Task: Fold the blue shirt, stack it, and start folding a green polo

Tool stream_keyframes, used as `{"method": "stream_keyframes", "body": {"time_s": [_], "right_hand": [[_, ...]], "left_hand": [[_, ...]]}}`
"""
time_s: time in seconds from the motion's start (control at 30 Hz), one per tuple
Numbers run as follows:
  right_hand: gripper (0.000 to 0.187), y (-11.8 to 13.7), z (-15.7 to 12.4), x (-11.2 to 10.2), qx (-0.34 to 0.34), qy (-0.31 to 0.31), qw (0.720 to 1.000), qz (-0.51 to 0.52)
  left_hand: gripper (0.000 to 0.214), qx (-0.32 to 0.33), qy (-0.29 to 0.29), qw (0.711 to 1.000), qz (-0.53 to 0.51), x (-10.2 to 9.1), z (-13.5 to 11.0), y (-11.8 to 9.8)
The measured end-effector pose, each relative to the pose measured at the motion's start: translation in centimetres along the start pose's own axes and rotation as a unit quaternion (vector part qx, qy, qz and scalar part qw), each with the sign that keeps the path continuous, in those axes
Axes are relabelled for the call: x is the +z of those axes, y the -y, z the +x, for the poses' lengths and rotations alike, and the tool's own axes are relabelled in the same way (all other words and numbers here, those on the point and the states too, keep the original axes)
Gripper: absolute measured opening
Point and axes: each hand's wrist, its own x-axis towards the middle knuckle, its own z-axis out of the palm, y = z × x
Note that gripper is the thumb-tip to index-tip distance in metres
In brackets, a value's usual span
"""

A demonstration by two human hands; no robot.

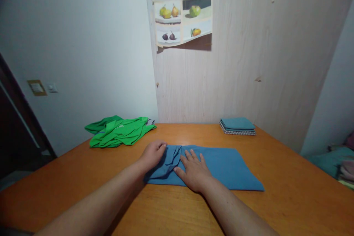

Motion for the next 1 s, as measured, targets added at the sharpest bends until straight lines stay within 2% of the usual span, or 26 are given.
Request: {"method": "stream_keyframes", "body": {"time_s": [0.17,0.3,0.47,0.7,0.9,1.0], "right_hand": [[0.079,0.1,0.0,0.0,0.003,0.004,1.000,-0.003],[0.073,0.0,0.0,0.0,0.000,0.010,1.000,-0.006],[0.078,-0.2,-0.1,0.1,0.001,0.013,1.000,0.004],[0.073,-0.3,-0.2,0.0,-0.003,0.015,1.000,-0.003],[0.070,-0.2,-0.3,-0.4,-0.003,0.019,1.000,-0.002],[0.066,0.0,-0.7,-0.7,-0.006,0.010,1.000,-0.005]], "left_hand": [[0.038,0.094,0.073,0.991,0.056,3.0,-2.3,-0.3],[0.054,0.105,0.109,0.980,0.128,4.4,-3.3,-0.6],[0.067,0.092,0.127,0.979,0.132,4.3,-3.8,-1.2],[0.072,0.066,0.164,0.979,0.105,3.9,-3.2,-1.5],[0.060,0.037,0.153,0.987,0.034,3.9,-2.7,-1.3],[0.054,0.043,0.122,0.991,-0.016,3.4,-2.3,-0.9]]}}
